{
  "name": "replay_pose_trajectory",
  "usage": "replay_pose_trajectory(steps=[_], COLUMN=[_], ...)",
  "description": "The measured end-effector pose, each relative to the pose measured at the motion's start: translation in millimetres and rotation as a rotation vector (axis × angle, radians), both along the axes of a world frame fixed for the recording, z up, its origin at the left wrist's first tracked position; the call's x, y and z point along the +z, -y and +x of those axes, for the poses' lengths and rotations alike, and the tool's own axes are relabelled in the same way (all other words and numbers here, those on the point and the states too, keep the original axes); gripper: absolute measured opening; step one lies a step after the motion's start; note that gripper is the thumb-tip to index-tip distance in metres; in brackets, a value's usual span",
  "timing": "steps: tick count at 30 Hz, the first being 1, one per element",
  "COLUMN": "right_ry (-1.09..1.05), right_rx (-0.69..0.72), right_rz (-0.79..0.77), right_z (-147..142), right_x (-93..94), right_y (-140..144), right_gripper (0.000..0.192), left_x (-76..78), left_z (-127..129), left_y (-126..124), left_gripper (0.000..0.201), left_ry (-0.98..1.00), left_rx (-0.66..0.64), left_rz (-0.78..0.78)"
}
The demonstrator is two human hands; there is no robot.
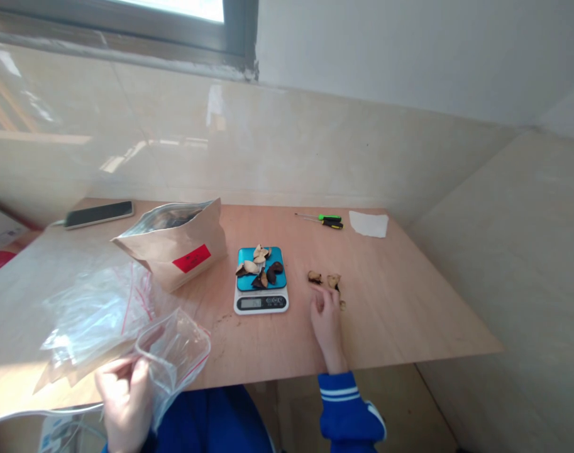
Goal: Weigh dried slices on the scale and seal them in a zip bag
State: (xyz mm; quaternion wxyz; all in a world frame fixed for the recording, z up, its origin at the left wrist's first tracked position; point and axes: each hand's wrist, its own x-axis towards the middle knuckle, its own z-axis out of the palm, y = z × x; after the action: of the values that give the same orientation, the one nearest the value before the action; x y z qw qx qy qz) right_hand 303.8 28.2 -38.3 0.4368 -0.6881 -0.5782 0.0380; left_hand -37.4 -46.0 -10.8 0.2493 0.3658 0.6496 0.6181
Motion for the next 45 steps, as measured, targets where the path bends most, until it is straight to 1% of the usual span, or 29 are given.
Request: replay_pose_trajectory(steps=[2,4,6,8,11,14,16,18,20,22,25,27,30,32,34,37,39,42,45], right_ry=[0.082,0.172,0.232,0.252,0.271,0.313,0.343,0.351,0.332,0.305,0.276,0.270,0.278,0.280,0.275,0.279,0.294,0.333,0.360], right_rx=[-0.067,-0.166,-0.254,-0.308,-0.320,-0.242,-0.210,-0.248,-0.324,-0.358,-0.360,-0.368,-0.386,-0.394,-0.390,-0.352,-0.337,-0.305,-0.248], right_rz=[0.019,-0.007,-0.085,-0.181,-0.300,-0.383,-0.445,-0.521,-0.569,-0.553,-0.468,-0.431,-0.403,-0.401,-0.423,-0.463,-0.449,-0.372,-0.353], right_z=[6.4,16.3,27.0,35.9,43.6,47.0,48.5,49.1,48.3,46.5,43.1,41.3,39.6,39.4,39.9,40.2,38.1,31.2,25.5], right_x=[4.0,5.6,5.3,5.0,8.0,13.7,16.0,15.5,12.4,8.0,2.0,0.1,1.5,5.2,11.0,24.0,34.8,47.9,47.8], right_y=[-9.5,-14.1,-13.4,-10.1,-8.0,-11.4,-12.8,-11.0,-6.3,-0.5,5.8,6.2,-0.6,-8.7,-17.7,-31.2,-40.9,-56.9,-68.3], right_gripper=[0.028,0.031,0.036,0.043,0.052,0.058,0.065,0.072,0.074,0.069,0.057,0.055,0.054,0.052,0.048,0.035,0.027,0.027,0.028], left_x=[0.3,2.3,5.3,7.8,7.7,3.0,-0.5,-2.0,-0.5,2.9,5.5,3.1,-3.6,-6.9,-8.0,-7.4,-6.6,-6.4,-8.4], left_z=[-2.1,-3.4,-3.9,-4.0,-4.6,-6.5,-8.2,-9.3,-8.9,-7.2,-5.5,-7.0,-12.2,-15.2,-16.9,-17.5,-17.5,-17.9,-20.5], left_y=[-0.6,-1.0,-0.9,-0.2,0.5,0.2,-0.4,-0.5,0.3,1.7,3.1,3.0,2.1,1.9,2.2,2.4,1.9,1.2,2.1], left_gripper=[0.030,0.031,0.030,0.031,0.032,0.034,0.035,0.036,0.034,0.026,0.017,0.020,0.031,0.038,0.040,0.042,0.043,0.044,0.044], left_ry=[-0.002,0.002,0.008,0.009,0.003,-0.009,-0.014,-0.015,-0.018,-0.033,-0.072,-0.090,-0.087,-0.062,-0.038,-0.016,0.000,0.005,-0.006], left_rx=[0.012,0.025,0.029,0.029,0.027,0.039,0.055,0.068,0.074,0.054,0.042,0.070,0.086,0.080,0.073,0.076,0.082,0.085,0.092], left_rz=[0.007,0.011,0.011,0.008,0.009,0.002,-0.011,-0.022,-0.030,-0.062,-0.101,-0.094,-0.067,-0.048,-0.045,-0.056,-0.064,-0.072,-0.070])
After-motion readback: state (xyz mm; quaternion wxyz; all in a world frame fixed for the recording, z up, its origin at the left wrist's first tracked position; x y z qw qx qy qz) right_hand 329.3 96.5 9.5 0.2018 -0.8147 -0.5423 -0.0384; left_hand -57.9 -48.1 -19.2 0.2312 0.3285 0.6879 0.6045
